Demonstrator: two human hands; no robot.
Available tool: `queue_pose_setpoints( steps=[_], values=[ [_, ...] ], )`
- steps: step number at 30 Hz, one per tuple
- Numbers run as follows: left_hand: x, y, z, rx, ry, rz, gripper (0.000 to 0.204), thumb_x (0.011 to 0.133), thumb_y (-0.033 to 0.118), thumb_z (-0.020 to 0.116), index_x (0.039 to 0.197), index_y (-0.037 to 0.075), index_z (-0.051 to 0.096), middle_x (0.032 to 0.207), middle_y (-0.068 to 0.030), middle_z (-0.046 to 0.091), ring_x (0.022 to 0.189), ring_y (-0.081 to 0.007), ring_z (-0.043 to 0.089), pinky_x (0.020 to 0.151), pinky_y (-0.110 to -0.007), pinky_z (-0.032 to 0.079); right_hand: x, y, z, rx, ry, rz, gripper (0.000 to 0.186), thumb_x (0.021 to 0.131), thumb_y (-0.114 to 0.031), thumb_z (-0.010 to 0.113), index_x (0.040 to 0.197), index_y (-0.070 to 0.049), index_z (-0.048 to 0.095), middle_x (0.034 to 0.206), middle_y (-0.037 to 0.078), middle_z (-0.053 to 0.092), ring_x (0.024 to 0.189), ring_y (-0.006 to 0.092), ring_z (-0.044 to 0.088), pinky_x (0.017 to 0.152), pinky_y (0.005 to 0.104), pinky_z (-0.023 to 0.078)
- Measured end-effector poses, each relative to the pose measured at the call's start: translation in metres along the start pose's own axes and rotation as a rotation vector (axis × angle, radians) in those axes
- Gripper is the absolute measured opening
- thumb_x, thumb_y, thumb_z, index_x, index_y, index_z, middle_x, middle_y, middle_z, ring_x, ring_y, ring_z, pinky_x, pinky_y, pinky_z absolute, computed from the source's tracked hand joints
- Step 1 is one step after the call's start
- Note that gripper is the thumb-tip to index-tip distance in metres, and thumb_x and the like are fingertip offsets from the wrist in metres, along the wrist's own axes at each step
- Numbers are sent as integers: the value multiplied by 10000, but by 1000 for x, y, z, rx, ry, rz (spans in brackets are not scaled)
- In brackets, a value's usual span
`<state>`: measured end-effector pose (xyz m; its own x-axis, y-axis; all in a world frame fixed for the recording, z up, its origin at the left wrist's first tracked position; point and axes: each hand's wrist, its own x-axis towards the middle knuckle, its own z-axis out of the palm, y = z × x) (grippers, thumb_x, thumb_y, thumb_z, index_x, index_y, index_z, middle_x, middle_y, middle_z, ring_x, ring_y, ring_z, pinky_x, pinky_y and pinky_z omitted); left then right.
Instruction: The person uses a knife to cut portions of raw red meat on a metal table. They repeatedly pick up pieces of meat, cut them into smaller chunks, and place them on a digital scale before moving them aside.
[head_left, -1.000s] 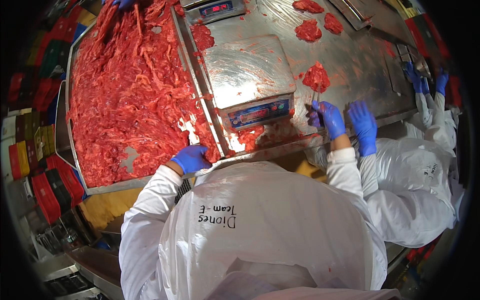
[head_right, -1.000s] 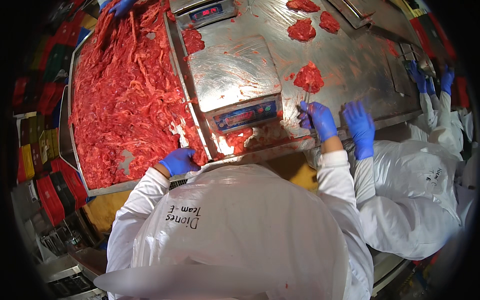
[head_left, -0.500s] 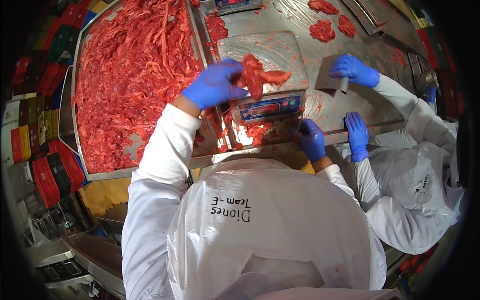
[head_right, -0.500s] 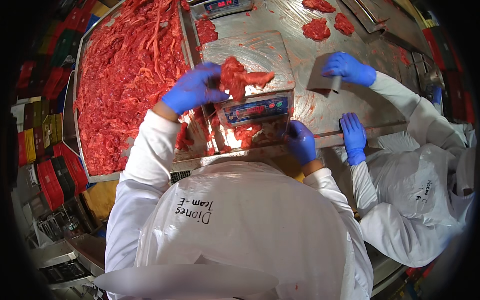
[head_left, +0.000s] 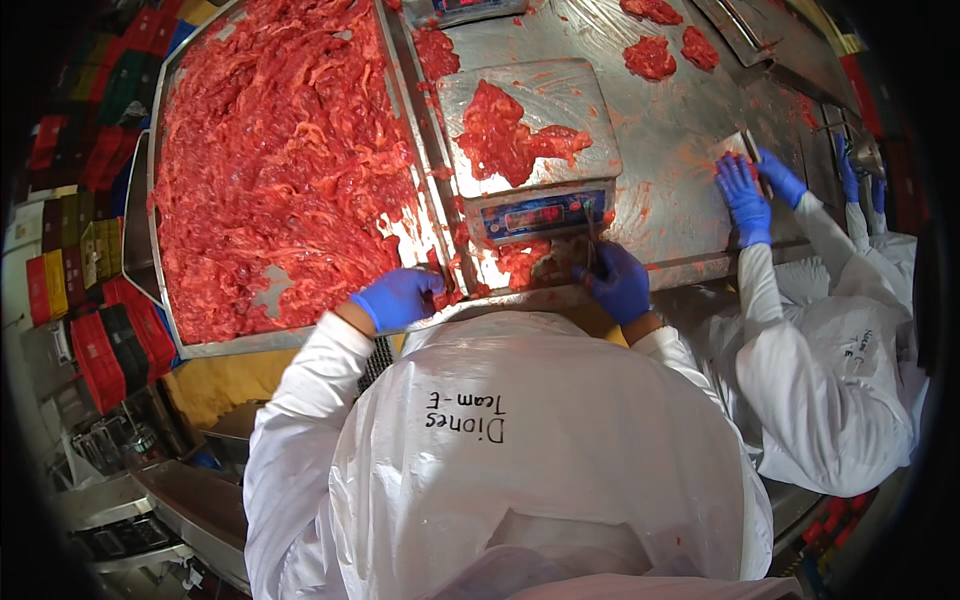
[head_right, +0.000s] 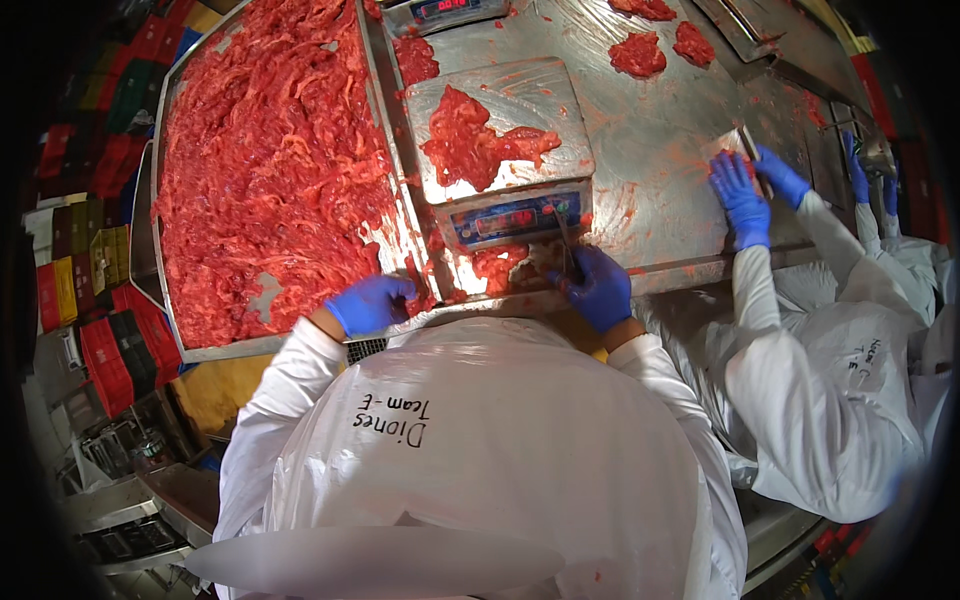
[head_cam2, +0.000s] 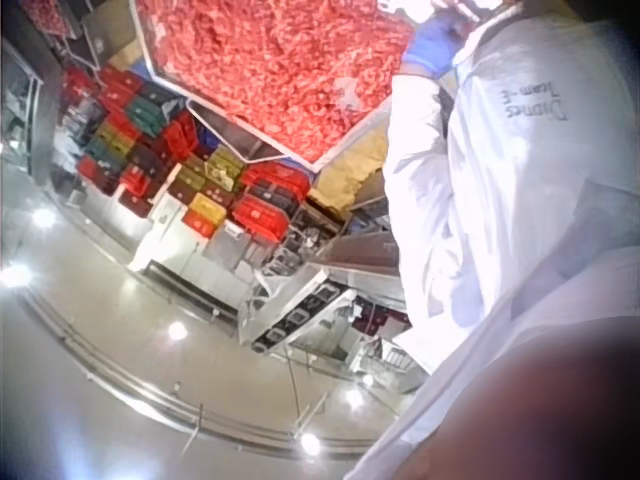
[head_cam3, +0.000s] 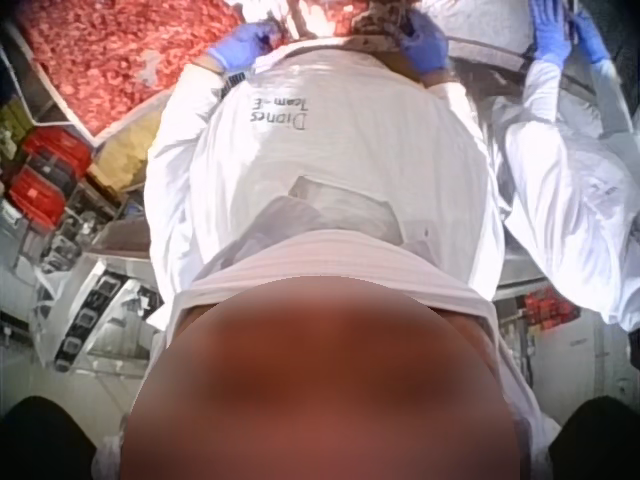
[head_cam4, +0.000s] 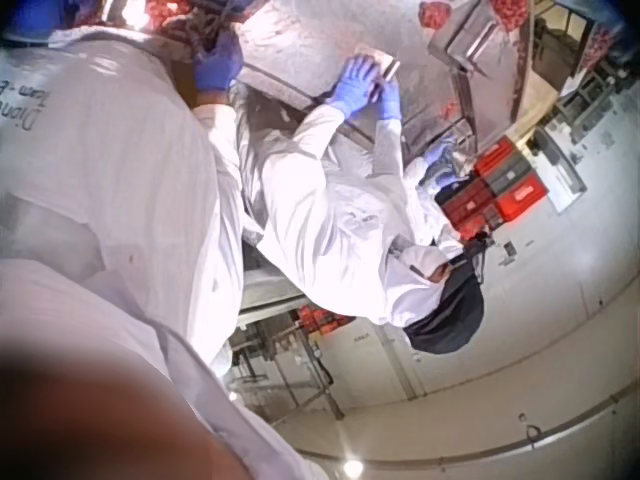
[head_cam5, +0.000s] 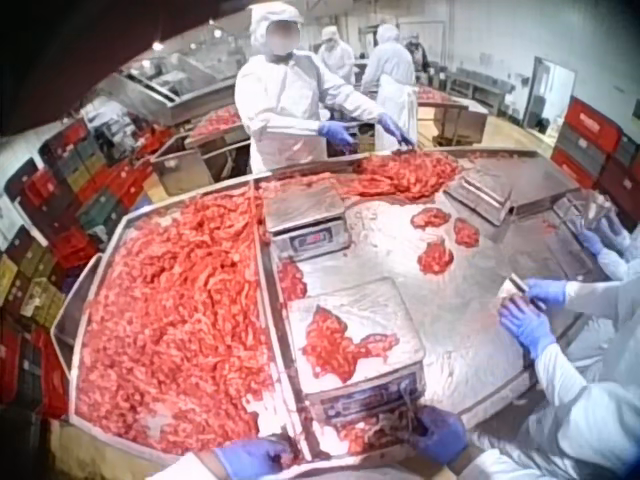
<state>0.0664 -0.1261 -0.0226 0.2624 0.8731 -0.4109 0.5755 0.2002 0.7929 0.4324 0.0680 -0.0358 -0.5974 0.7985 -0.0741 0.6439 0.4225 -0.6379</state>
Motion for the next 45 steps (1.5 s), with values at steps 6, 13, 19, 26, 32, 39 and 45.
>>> queue_pose_setpoints(
  steps=[6, 13, 19, 26, 32, 39, 45],
  values=[
    [55, 128, -111, -799, -51, 45, 224, 881, 2, 726, 1103, 31, 705, 949, -2, 684, 905, -104, 626, 853, -301, 535, 0, -3, -1, 27, -9, 49, 460, 810, -290, 851, 1182, -59, 710, 1023, 149, 731, 894, 339, 725, 781, 421, 578],
    [73, 56, -133, -491, 734, -54, 188, 924, 86, 740, 1110, 57, 724, 953, -19, 697, 870, -100, 628, 791, -262, 521, -8, 19, 10, 423, 127, 174, 291, 852, -87, 803, 1125, -36, 716, 977, 96, 742, 855, 206, 715, 775, 342, 570],
    [79, 46, -111, -28, 952, 108, 305, 870, 110, 774, 1156, 20, 718, 1121, -114, 693, 1039, -241, 685, 943, -335, 536, 7, -5, -11, 525, -83, 34, 276, 866, -119, 796, 1109, -32, 701, 964, 65, 726, 827, 155, 664, 778, 305, 553],
    [126, 94, -79, 514, 723, 102, 177, 826, 236, 706, 867, 65, 687, 945, -129, 620, 943, -354, 621, 826, -472, 532, 90, -70, -30, 740, -449, 321, 268, 895, -270, 769, 994, -33, 696, 931, 71, 716, 801, 190, 661, 728, 357, 549],
    [109, 82, -70, 400, 802, 146, 131, 850, 173, 708, 833, 59, 644, 830, -129, 559, 827, -340, 602, 713, -448, 508, 75, -43, -36, 1057, -674, 80, 220, 1064, -294, 607, 1103, -93, 687, 919, 33, 691, 808, 133, 646, 775, 302, 534],
    [100, 87, -63, 343, 795, 141, 116, 852, 144, 712, 865, 49, 647, 838, -141, 568, 845, -341, 608, 732, -449, 515, 108, -70, 7, 837, -656, -14, 353, 1043, -339, 651, 1226, -38, 680, 1002, 43, 724, 904, 152, 694, 795, 338, 585],
    [90, 75, -62, 283, 803, 141, 108, 836, 127, 707, 893, 47, 662, 832, -152, 610, 825, -345, 612, 715, -442, 517, 97, -82, -15, 729, -737, 167, 286, 1041, -287, 658, 1181, -39, 688, 1020, 47, 733, 936, 148, 709, 806, 352, 627]
  ],
)
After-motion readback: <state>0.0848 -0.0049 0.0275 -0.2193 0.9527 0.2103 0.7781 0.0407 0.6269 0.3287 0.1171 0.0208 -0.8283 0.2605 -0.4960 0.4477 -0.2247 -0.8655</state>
